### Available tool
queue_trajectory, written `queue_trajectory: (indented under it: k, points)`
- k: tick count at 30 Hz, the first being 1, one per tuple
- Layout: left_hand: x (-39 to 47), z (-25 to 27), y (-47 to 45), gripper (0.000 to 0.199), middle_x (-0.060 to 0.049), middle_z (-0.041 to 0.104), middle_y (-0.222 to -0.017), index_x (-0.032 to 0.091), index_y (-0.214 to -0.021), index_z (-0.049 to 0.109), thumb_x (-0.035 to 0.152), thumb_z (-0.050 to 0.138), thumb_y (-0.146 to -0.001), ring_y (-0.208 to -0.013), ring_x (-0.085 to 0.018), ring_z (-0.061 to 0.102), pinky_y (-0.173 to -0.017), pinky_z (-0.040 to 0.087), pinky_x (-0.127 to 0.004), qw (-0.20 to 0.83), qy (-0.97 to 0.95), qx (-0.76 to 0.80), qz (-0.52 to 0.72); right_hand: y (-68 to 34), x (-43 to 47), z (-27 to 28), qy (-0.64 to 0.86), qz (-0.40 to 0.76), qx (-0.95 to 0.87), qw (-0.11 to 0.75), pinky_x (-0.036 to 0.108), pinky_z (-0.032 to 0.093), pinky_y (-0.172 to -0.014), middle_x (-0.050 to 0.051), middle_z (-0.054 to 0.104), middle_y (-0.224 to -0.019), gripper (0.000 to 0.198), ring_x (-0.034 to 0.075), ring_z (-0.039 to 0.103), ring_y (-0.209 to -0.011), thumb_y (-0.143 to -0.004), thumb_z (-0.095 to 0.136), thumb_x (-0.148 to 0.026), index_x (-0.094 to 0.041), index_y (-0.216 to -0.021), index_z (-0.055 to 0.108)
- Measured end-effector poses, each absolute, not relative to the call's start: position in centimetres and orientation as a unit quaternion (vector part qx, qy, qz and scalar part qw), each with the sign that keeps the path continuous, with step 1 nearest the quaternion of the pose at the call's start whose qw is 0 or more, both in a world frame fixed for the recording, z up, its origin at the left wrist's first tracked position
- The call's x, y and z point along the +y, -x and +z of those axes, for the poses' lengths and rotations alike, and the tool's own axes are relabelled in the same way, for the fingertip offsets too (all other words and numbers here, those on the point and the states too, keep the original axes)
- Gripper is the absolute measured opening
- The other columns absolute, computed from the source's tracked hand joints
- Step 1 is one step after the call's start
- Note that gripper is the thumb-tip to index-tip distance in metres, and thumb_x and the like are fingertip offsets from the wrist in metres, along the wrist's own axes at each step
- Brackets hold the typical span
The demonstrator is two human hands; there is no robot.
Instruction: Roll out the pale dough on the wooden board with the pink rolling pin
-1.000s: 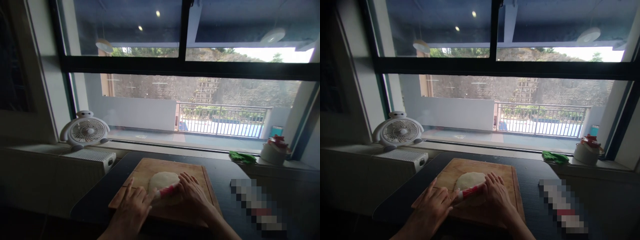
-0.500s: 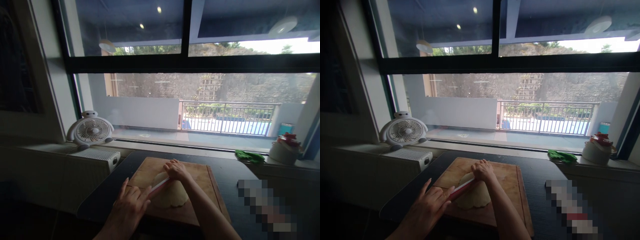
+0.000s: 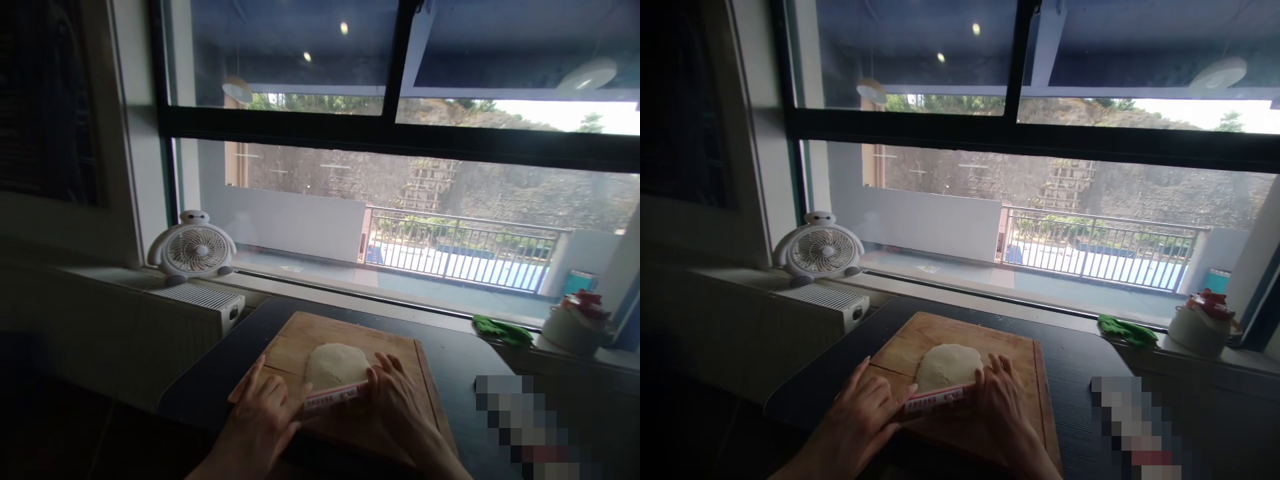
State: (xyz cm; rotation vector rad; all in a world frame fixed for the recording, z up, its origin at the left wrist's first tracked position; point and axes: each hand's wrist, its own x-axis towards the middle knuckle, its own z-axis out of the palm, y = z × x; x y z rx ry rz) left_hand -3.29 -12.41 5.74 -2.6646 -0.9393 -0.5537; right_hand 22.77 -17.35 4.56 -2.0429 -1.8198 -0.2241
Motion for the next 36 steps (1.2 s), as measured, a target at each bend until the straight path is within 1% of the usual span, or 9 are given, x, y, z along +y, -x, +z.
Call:
queue_trajectory:
  k: [4, 8, 14, 19, 23, 26, 29, 32, 36]
  points:
    - [-10.9, 6.0, 3.6, 0.034, 0.0, 0.062, -0.082, 0.03, -0.12, 0.056, 0.03, 0.05, -0.087, -0.086, -0.017, 0.056, -0.106, 0.013, -0.056, 0.12, 0.91, -0.332, -0.218, -22.7, -10.6, 6.2, 0.748, -0.016, -0.642, 0.17, 0.042, 0.027, -0.101, 0.007, 0.046, -0.134, 0.041, 0.023, 0.032, -0.128, -0.093, 0.026, -0.038, -0.024, -0.119, 0.055]
    - [-10.2, 6.5, 3.7, 0.029, 0.001, 0.063, -0.082, 0.029, -0.116, 0.059, 0.03, 0.043, -0.091, -0.087, -0.017, 0.056, -0.106, 0.011, -0.058, 0.116, 0.902, -0.342, -0.236, -23.0, -7.3, 6.9, 0.742, 0.016, -0.652, 0.156, 0.039, 0.032, -0.097, 0.007, 0.053, -0.125, 0.041, 0.021, 0.038, -0.123, -0.093, 0.027, -0.04, -0.024, -0.113, 0.058]
    - [-10.8, 6.3, 4.2, 0.032, 0.001, 0.061, -0.084, 0.032, -0.119, 0.056, 0.029, 0.048, -0.088, -0.088, -0.018, 0.055, -0.106, 0.01, -0.058, 0.121, 0.908, -0.322, -0.237, -22.6, -14.4, 5.1, 0.746, -0.008, -0.65, 0.144, 0.041, 0.021, -0.107, 0.005, 0.044, -0.137, 0.044, 0.022, 0.025, -0.133, -0.094, 0.022, -0.035, -0.023, -0.123, 0.053]
    - [-11.0, 6.3, 4.0, 0.033, 0.001, 0.062, -0.092, 0.033, -0.116, 0.057, 0.022, 0.049, -0.087, -0.092, -0.018, 0.055, -0.107, 0.011, -0.057, 0.121, 0.898, -0.341, -0.251, -21.2, -20.0, 2.0, 0.782, -0.099, -0.6, 0.138, 0.042, 0.016, -0.11, 0.011, 0.025, -0.147, 0.061, 0.024, 0.011, -0.137, -0.092, 0.021, -0.045, -0.007, -0.139, 0.032]
    - [-10.3, 6.4, 3.4, 0.031, 0.001, 0.063, -0.091, 0.032, -0.114, 0.059, 0.021, 0.046, -0.088, -0.093, -0.018, 0.055, -0.107, 0.011, -0.058, 0.121, 0.892, -0.352, -0.258, -21.3, -17.4, 2.5, 0.801, -0.079, -0.579, 0.126, 0.045, 0.013, -0.109, 0.017, 0.031, -0.143, 0.062, 0.028, 0.017, -0.136, -0.093, 0.019, -0.045, -0.006, -0.135, 0.039]
    - [-9.6, 6.4, 2.9, 0.03, 0.001, 0.064, -0.091, 0.032, -0.114, 0.059, 0.021, 0.045, -0.089, -0.093, -0.019, 0.056, -0.107, 0.012, -0.058, 0.126, 0.884, -0.362, -0.266, -22.3, -13.4, 4.5, 0.805, -0.037, -0.578, 0.131, 0.048, 0.017, -0.106, 0.014, 0.037, -0.141, 0.054, 0.027, 0.024, -0.134, -0.094, 0.016, -0.041, -0.014, -0.128, 0.049]
    - [-8.9, 6.3, 2.7, 0.031, 0.0, 0.064, -0.092, 0.032, -0.116, 0.058, 0.022, 0.044, -0.09, -0.095, -0.02, 0.055, -0.106, 0.012, -0.058, 0.132, 0.877, -0.371, -0.274, -23.2, -10.6, 6.2, 0.79, -0.021, -0.599, 0.133, 0.045, 0.023, -0.104, 0.01, 0.043, -0.137, 0.048, 0.023, 0.032, -0.13, -0.095, 0.017, -0.038, -0.021, -0.121, 0.054]
    - [-8.8, 6.1, 2.7, 0.031, 0.0, 0.063, -0.093, 0.031, -0.117, 0.058, 0.023, 0.044, -0.091, -0.095, -0.02, 0.055, -0.106, 0.013, -0.058, 0.13, 0.875, -0.369, -0.284, -23.2, -10.9, 6.3, 0.782, -0.028, -0.608, 0.133, 0.042, 0.022, -0.105, 0.007, 0.044, -0.137, 0.044, 0.021, 0.03, -0.131, -0.095, 0.02, -0.036, -0.023, -0.121, 0.054]
    - [-9.4, 5.6, 2.9, 0.03, 0.0, 0.062, -0.095, 0.031, -0.116, 0.057, 0.024, 0.047, -0.089, -0.093, -0.018, 0.055, -0.107, 0.011, -0.057, 0.112, 0.883, -0.347, -0.297, -22.0, -16.0, 3.2, 0.76, -0.082, -0.627, 0.153, 0.039, 0.021, -0.107, 0.005, 0.041, -0.139, 0.047, 0.019, 0.027, -0.133, -0.096, 0.018, -0.037, -0.02, -0.129, 0.047]
